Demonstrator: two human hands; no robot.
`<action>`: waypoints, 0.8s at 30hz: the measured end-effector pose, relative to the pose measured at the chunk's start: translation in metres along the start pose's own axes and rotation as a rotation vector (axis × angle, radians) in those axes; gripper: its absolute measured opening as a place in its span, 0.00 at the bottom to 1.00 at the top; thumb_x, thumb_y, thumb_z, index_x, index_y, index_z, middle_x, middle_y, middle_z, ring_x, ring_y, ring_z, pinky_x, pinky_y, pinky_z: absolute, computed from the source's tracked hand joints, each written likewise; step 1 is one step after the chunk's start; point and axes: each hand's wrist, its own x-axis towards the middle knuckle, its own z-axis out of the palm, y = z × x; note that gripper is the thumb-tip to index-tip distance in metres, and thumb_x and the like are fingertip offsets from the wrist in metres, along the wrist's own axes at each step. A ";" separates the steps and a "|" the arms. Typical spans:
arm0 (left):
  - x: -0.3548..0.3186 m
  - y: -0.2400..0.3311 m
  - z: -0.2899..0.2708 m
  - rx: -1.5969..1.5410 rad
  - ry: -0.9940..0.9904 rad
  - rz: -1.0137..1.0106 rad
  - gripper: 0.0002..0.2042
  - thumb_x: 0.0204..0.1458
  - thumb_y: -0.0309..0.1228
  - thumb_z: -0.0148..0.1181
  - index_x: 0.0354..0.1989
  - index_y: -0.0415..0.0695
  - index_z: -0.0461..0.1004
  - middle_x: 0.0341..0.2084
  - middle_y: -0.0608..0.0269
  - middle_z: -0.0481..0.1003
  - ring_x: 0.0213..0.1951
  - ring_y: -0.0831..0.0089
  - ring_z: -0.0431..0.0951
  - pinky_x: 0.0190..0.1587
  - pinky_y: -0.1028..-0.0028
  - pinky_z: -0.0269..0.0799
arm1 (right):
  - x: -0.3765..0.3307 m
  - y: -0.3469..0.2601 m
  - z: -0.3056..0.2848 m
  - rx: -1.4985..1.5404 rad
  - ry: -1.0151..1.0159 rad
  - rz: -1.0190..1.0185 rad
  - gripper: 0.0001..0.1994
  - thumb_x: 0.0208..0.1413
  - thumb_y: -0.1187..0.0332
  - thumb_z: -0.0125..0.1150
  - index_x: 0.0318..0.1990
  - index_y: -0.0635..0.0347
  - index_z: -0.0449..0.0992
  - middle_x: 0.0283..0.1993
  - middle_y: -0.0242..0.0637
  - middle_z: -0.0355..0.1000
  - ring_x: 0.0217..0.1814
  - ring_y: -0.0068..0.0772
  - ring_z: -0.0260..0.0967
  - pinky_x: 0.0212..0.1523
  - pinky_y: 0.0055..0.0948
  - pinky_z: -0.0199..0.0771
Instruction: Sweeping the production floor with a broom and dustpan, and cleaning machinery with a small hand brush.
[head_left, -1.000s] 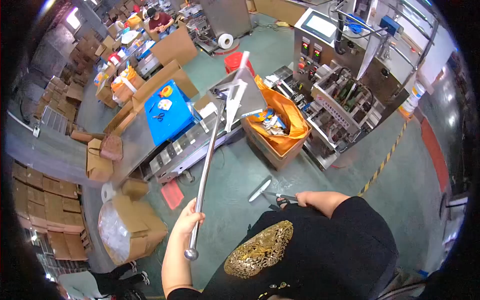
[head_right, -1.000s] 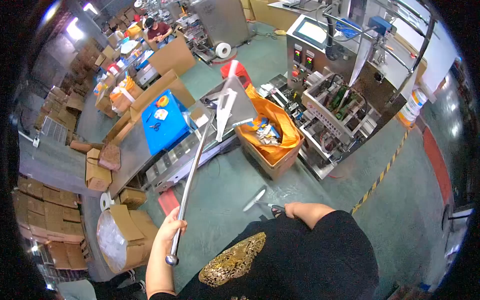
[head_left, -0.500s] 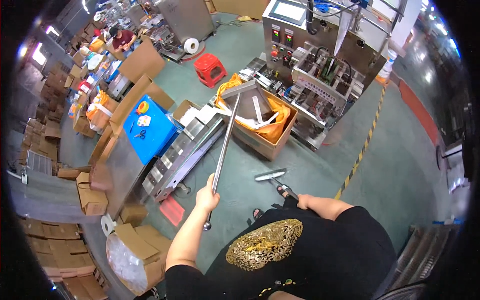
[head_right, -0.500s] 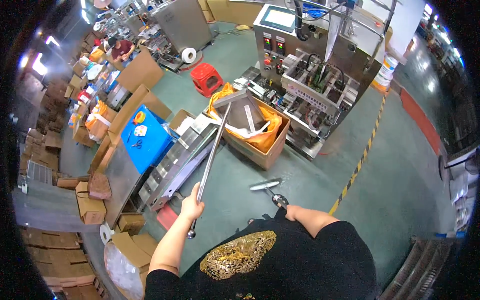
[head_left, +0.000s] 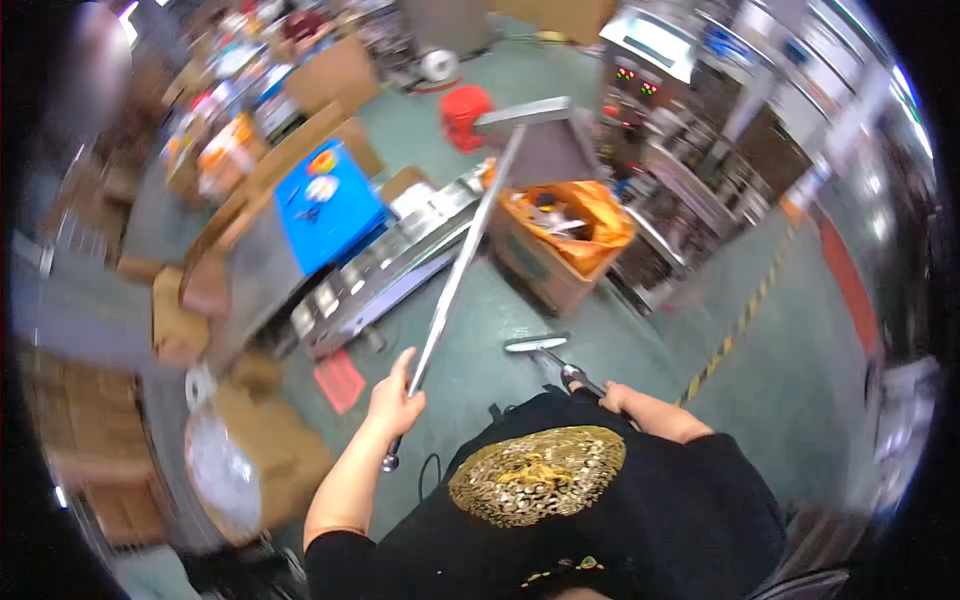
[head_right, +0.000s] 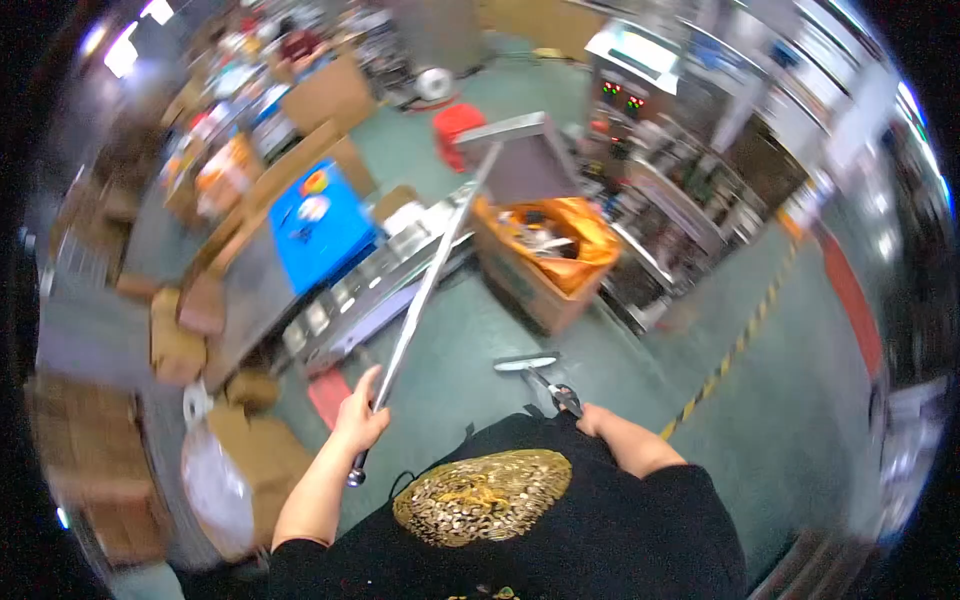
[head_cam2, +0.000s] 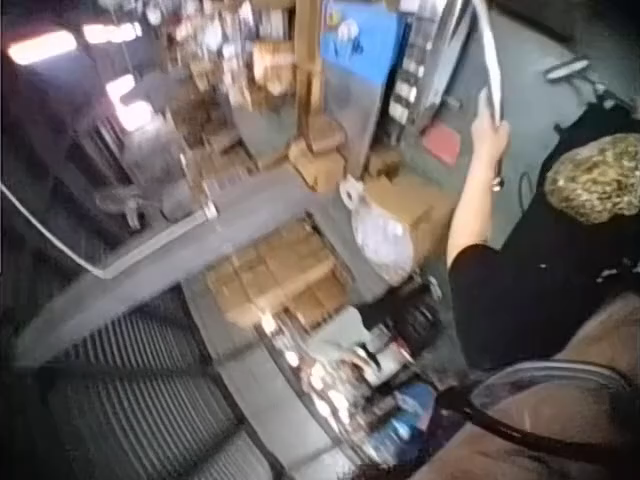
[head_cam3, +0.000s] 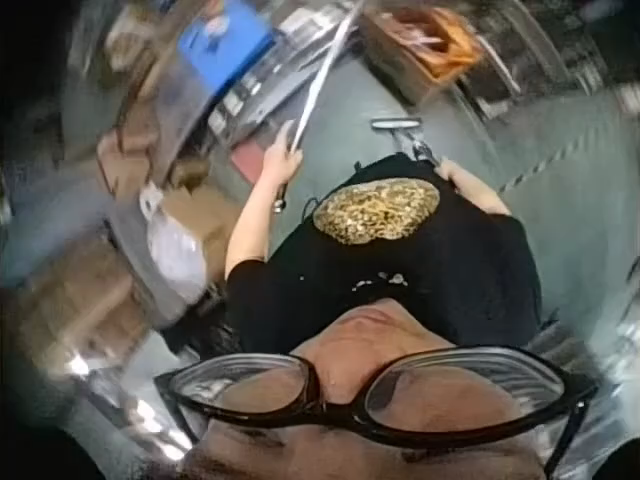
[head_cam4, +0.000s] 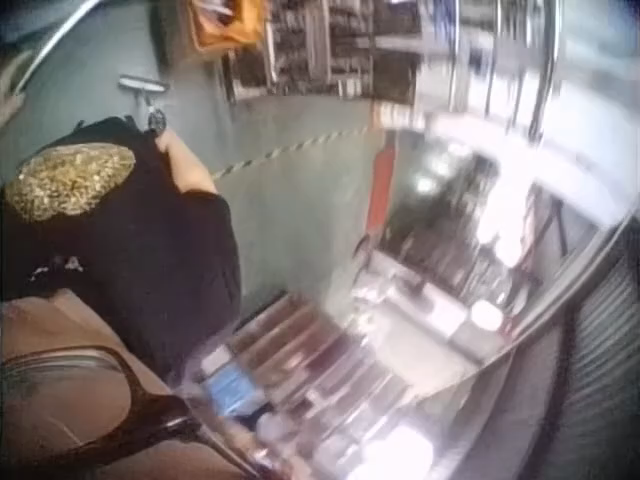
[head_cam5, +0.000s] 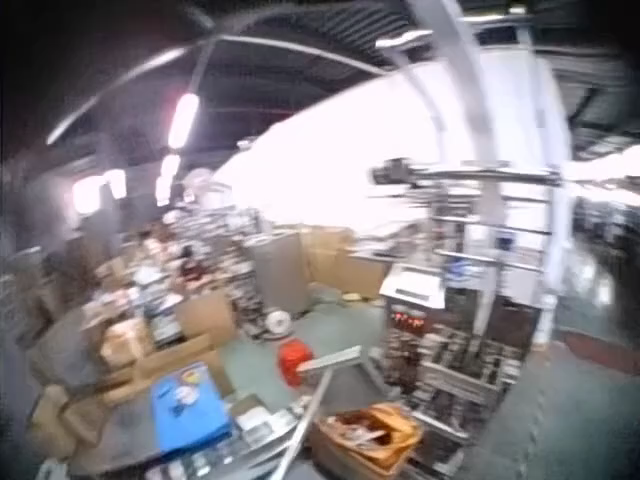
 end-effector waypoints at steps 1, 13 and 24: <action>-0.016 -0.005 -0.003 -0.108 -0.054 -0.052 0.32 0.33 0.26 0.52 0.53 0.44 0.53 0.19 0.60 0.66 0.22 0.72 0.67 0.27 0.75 0.64 | 0.003 0.000 -0.001 -0.024 0.047 0.024 0.28 0.38 0.60 0.54 0.49 0.64 0.60 0.45 0.52 0.64 0.48 0.46 0.62 0.47 0.33 0.62; -0.205 -0.073 0.056 -1.611 -0.152 -0.449 0.25 0.39 0.23 0.49 0.50 0.38 0.54 0.15 0.67 0.63 0.15 0.80 0.63 0.18 0.81 0.59 | 0.022 -0.058 -0.043 -0.109 -0.101 -0.021 0.31 0.43 0.68 0.51 0.56 0.62 0.47 0.22 0.47 0.66 0.15 0.37 0.64 0.13 0.35 0.62; -0.237 -0.232 0.215 -1.774 0.122 -1.246 0.07 0.37 0.35 0.47 0.14 0.48 0.62 0.07 0.68 0.61 0.08 0.72 0.60 0.09 0.75 0.54 | 0.036 -0.119 -0.049 -0.041 -0.187 0.113 0.32 0.43 0.71 0.52 0.57 0.59 0.44 0.20 0.49 0.65 0.13 0.39 0.62 0.09 0.37 0.60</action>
